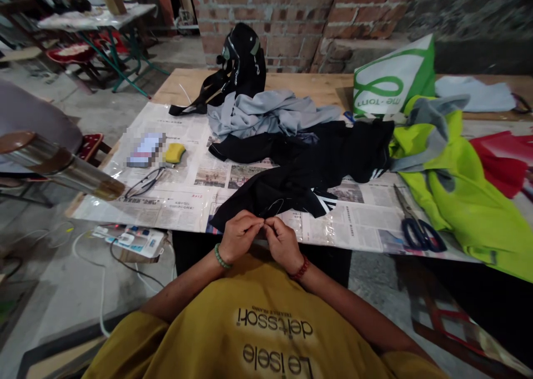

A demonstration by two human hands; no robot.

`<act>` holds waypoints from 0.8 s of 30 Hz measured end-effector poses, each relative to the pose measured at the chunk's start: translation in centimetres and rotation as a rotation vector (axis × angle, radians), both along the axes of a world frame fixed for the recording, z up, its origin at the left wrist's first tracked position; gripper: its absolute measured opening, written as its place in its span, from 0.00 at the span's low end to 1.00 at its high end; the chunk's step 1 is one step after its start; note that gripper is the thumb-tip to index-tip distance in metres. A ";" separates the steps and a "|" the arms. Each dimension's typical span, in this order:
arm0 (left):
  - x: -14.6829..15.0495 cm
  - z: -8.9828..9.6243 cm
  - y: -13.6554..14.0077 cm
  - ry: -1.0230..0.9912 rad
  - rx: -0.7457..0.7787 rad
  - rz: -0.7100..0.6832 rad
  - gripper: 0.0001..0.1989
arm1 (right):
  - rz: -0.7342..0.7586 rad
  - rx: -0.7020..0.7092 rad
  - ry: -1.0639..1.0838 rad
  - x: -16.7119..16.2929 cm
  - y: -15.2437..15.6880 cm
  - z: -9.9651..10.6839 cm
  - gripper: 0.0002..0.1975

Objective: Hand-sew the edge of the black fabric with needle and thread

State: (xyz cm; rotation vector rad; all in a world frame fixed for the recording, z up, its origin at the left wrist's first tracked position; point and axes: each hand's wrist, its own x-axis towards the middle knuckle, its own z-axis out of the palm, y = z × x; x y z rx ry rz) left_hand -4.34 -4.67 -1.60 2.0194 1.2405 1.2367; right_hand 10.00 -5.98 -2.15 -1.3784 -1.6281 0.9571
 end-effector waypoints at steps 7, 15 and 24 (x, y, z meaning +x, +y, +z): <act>0.5 -0.7 -0.4 -0.107 -0.038 -0.089 0.05 | -0.046 0.058 -0.007 0.1 -0.1 -0.9 0.07; 0.2 -1.4 -0.5 -0.065 -0.143 0.069 0.11 | -0.074 0.024 0.051 0.0 0.5 -0.9 0.07; 0.0 -2.3 0.5 -0.039 -0.069 -0.036 0.09 | -0.078 -0.007 0.158 -0.2 1.3 -1.9 0.03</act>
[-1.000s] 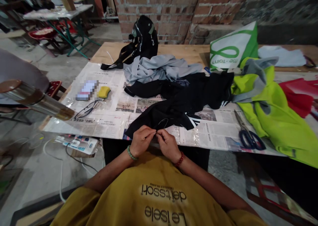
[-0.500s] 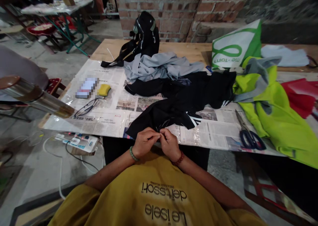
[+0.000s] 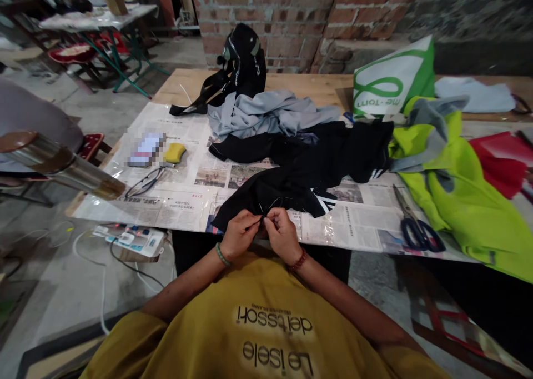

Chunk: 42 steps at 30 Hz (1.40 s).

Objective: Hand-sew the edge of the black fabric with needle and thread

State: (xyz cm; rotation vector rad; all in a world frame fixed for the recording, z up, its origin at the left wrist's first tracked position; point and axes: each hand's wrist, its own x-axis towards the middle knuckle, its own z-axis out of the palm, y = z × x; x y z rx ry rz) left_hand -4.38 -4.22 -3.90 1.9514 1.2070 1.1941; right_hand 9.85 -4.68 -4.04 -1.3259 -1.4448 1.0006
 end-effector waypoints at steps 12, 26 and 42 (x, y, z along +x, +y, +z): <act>0.5 -0.5 0.4 -0.018 0.043 0.057 0.09 | -0.109 0.453 -0.349 3.7 2.7 3.9 0.08; 0.3 -0.4 0.3 0.037 0.033 0.102 0.11 | 0.138 0.242 -0.361 3.7 2.8 2.1 0.13; 0.3 -0.3 0.0 0.077 0.040 0.123 0.10 | 0.118 0.093 -0.173 3.0 1.9 1.1 0.19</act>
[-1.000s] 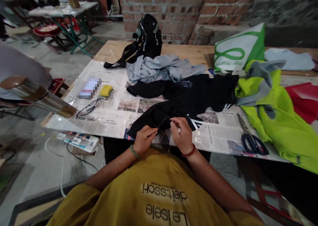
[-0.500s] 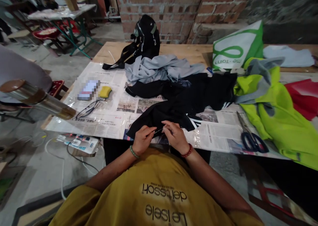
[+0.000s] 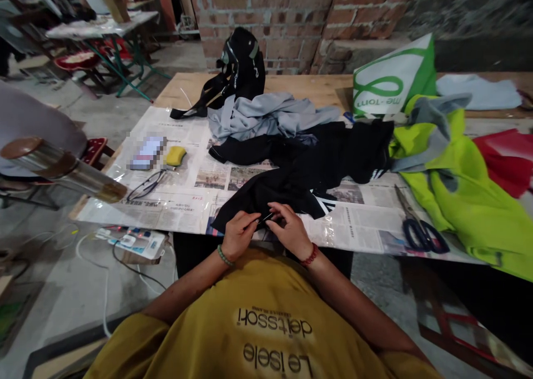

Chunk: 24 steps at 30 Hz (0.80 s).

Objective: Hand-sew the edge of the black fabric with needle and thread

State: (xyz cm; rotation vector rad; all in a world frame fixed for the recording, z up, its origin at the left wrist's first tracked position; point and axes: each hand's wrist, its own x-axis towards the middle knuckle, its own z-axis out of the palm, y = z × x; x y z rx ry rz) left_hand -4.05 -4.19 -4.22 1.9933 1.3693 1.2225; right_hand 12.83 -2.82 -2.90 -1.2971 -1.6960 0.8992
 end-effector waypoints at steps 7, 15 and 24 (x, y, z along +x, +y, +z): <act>0.0 -0.1 0.1 0.003 -0.006 -0.008 0.09 | 0.057 -0.036 -0.048 0.6 0.3 1.0 0.05; -0.5 0.3 0.1 -0.070 -0.019 -0.147 0.08 | 0.101 -0.376 0.171 0.7 2.0 2.3 0.07; -0.4 -0.1 0.0 -0.029 -0.008 -0.129 0.06 | 0.048 -0.433 0.286 -0.9 1.4 1.6 0.07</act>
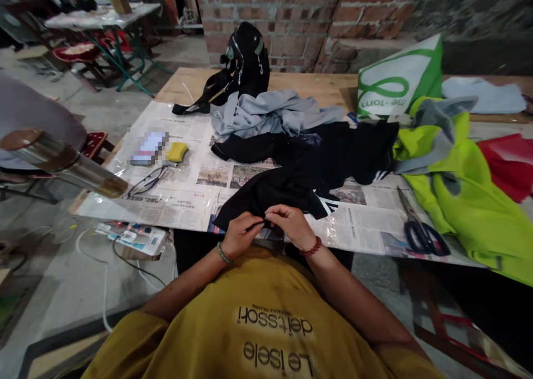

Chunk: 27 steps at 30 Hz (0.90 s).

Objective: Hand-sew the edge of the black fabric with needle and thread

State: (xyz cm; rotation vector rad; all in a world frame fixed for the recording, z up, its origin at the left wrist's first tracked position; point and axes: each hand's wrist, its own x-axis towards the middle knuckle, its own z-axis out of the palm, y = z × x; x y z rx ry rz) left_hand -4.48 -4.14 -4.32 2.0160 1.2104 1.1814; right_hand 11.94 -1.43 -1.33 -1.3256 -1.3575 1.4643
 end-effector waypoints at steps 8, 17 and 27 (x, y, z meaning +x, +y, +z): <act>0.1 0.2 0.1 0.020 0.000 -0.028 0.07 | -0.228 0.047 0.170 -0.7 -0.3 -0.8 0.09; 0.1 0.3 0.1 -0.003 -0.019 -0.014 0.06 | -0.198 -0.032 0.287 -1.3 -0.6 -0.6 0.09; -0.4 0.4 0.1 0.022 -0.027 -0.075 0.06 | -0.354 0.050 0.279 -0.4 1.1 -0.7 0.09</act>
